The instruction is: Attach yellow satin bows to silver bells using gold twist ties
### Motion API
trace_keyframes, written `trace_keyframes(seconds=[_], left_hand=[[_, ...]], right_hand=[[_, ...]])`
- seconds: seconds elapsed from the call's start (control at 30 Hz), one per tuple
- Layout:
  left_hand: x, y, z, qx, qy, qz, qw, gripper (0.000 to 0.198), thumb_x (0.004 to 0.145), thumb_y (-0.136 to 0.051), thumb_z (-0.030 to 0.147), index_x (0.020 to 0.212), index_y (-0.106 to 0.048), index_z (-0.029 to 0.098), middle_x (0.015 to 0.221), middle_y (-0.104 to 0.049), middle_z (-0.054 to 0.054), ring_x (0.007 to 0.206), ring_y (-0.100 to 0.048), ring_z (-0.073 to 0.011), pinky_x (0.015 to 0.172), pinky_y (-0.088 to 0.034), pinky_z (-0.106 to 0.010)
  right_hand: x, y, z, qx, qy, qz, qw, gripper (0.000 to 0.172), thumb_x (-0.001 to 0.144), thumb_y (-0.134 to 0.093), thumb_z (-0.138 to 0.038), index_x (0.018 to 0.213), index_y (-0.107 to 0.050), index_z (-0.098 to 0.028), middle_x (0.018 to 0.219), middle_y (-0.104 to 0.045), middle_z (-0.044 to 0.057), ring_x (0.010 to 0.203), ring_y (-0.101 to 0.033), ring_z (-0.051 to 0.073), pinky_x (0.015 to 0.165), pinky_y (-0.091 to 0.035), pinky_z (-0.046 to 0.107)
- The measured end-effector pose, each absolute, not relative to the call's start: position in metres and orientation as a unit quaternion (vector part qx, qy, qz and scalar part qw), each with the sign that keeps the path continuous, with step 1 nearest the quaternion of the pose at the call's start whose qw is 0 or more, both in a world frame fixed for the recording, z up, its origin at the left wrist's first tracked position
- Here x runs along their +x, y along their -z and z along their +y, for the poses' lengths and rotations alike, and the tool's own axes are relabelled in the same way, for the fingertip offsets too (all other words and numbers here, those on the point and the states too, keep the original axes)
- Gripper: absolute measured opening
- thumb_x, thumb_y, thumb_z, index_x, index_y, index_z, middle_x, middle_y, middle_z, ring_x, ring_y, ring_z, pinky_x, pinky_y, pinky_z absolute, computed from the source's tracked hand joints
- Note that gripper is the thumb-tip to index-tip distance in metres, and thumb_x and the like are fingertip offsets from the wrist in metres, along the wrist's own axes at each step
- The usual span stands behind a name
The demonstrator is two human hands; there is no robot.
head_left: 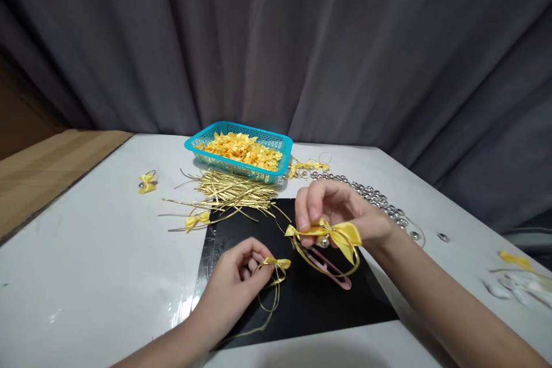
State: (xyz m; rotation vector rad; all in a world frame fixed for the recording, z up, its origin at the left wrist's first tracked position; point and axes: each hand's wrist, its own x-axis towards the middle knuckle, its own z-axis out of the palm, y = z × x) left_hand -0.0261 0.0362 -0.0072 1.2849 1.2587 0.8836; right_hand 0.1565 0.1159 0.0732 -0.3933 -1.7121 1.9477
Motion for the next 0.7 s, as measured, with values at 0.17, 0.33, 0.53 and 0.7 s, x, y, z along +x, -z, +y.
trace_keyframes(seconds=[0.17,0.33,0.53,0.7], left_hand=[[-0.026,0.009,0.037,0.539,-0.377,0.525,0.541,0.018,0.076,-0.058,0.034,0.072,-0.056,0.018,0.064,-0.049,0.004,0.058,-0.041,-0.0113,0.053,-0.031,-0.023],[-0.026,0.010,0.037,0.543,-0.369,0.529,0.537,0.017,0.076,-0.058,0.034,0.073,-0.056,0.018,0.064,-0.049,0.004,0.057,-0.040,-0.0109,0.053,-0.030,-0.023],[-0.025,0.004,0.038,0.544,-0.364,0.532,0.537,0.017,0.076,-0.058,0.034,0.072,-0.056,0.017,0.062,-0.049,0.003,0.056,-0.039,-0.0108,0.052,-0.030,-0.023],[-0.025,0.003,0.037,0.548,-0.370,0.529,0.532,0.018,0.075,-0.059,0.035,0.070,-0.056,0.017,0.061,-0.048,0.004,0.055,-0.039,-0.0106,0.051,-0.030,-0.022]], right_hand=[[0.157,-0.075,0.115,-0.158,-0.705,-0.638,0.265,0.023,0.060,-0.072,-0.030,0.070,-0.056,-0.017,0.079,-0.060,0.003,0.058,-0.060,0.011,0.055,-0.049,0.025],[0.158,-0.081,0.110,-0.165,-0.731,-0.616,0.244,0.020,0.057,-0.071,-0.028,0.069,-0.058,-0.017,0.066,-0.058,0.001,0.054,-0.056,0.011,0.053,-0.050,0.025],[0.160,-0.079,0.107,-0.042,-0.801,-0.562,0.204,0.025,0.064,-0.059,-0.013,0.087,-0.069,-0.018,0.074,-0.063,0.004,0.064,-0.060,0.012,0.059,-0.051,0.024],[0.161,-0.080,0.105,-0.051,-0.809,-0.547,0.209,0.026,0.065,-0.062,-0.017,0.089,-0.068,-0.020,0.073,-0.066,0.004,0.065,-0.062,0.013,0.056,-0.050,0.022]])
